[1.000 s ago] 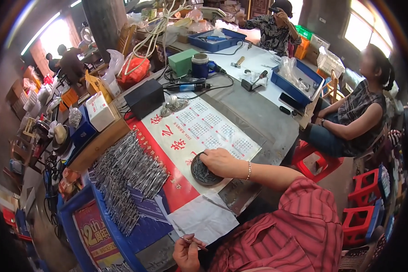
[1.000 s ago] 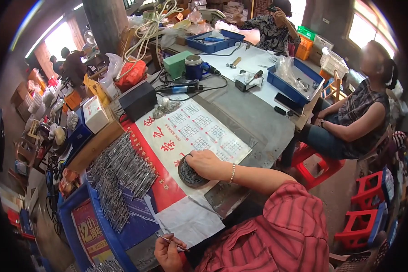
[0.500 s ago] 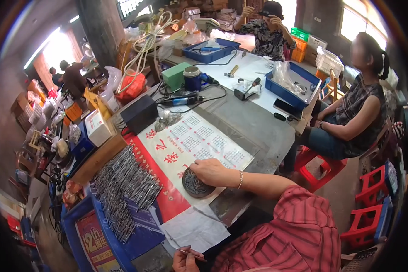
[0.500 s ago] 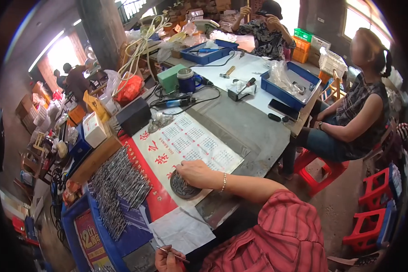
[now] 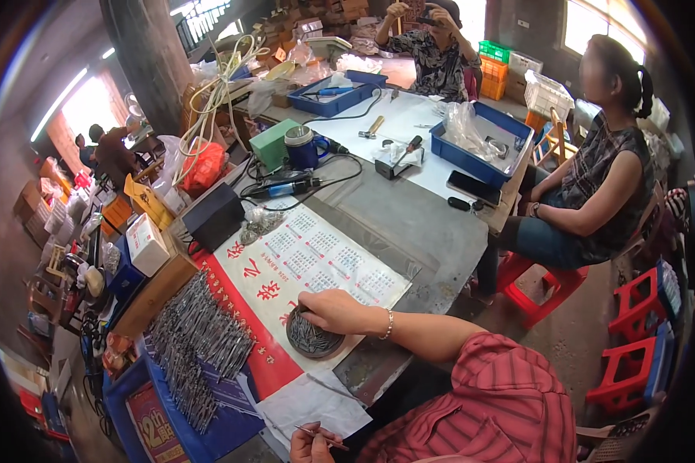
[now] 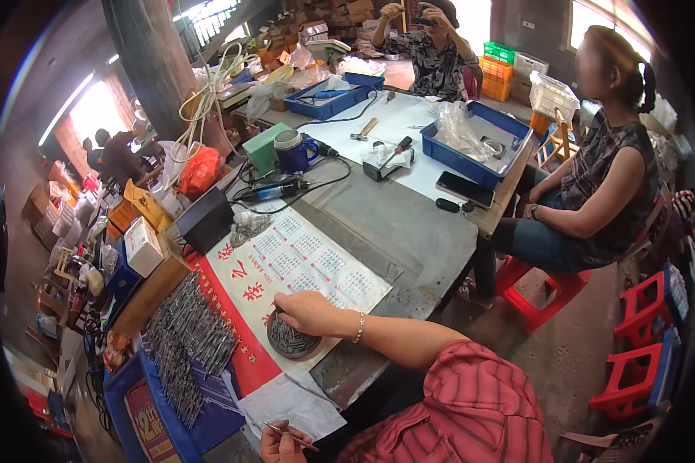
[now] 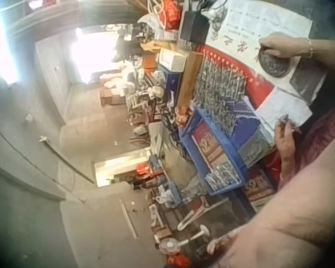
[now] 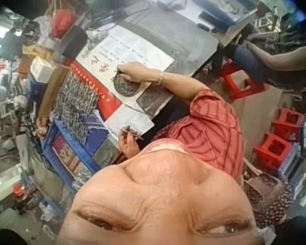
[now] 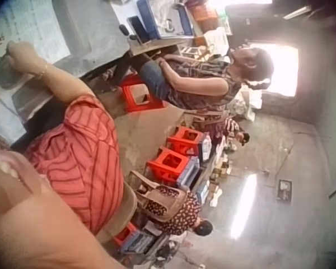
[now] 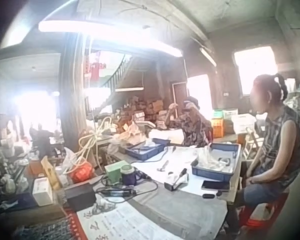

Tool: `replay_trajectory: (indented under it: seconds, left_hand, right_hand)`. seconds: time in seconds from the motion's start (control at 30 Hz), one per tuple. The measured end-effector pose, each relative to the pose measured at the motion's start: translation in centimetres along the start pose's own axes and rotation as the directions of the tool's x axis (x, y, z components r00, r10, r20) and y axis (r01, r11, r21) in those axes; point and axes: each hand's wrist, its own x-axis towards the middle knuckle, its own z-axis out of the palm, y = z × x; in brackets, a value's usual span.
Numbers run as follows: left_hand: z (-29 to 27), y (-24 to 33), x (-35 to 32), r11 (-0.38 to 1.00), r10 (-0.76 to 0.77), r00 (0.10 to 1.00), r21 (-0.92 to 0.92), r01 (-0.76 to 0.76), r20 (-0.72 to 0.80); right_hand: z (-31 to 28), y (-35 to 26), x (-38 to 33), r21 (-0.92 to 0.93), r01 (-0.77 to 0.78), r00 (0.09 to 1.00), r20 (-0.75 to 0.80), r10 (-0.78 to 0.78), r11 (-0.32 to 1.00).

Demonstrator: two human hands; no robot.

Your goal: Assembling small metal components on a workbench in a workshop setting.

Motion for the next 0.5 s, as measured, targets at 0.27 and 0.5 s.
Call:
replay_trajectory:
  seconds: [0.27,0.5]
  left_hand:
    - [0.1,-0.52,0.53,0.999,-0.022,0.997,-0.043,0.025,0.079]
    - [0.16,-0.77,0.61,0.997,-0.02,0.997,-0.072,0.025,0.072]
  right_hand:
    - [-0.45,-0.13,-0.1,0.059,0.023,1.0,0.008,-0.024,0.998]
    - [-0.45,-0.28,0.01,0.087,0.024,0.999,0.031,-0.027,0.996]
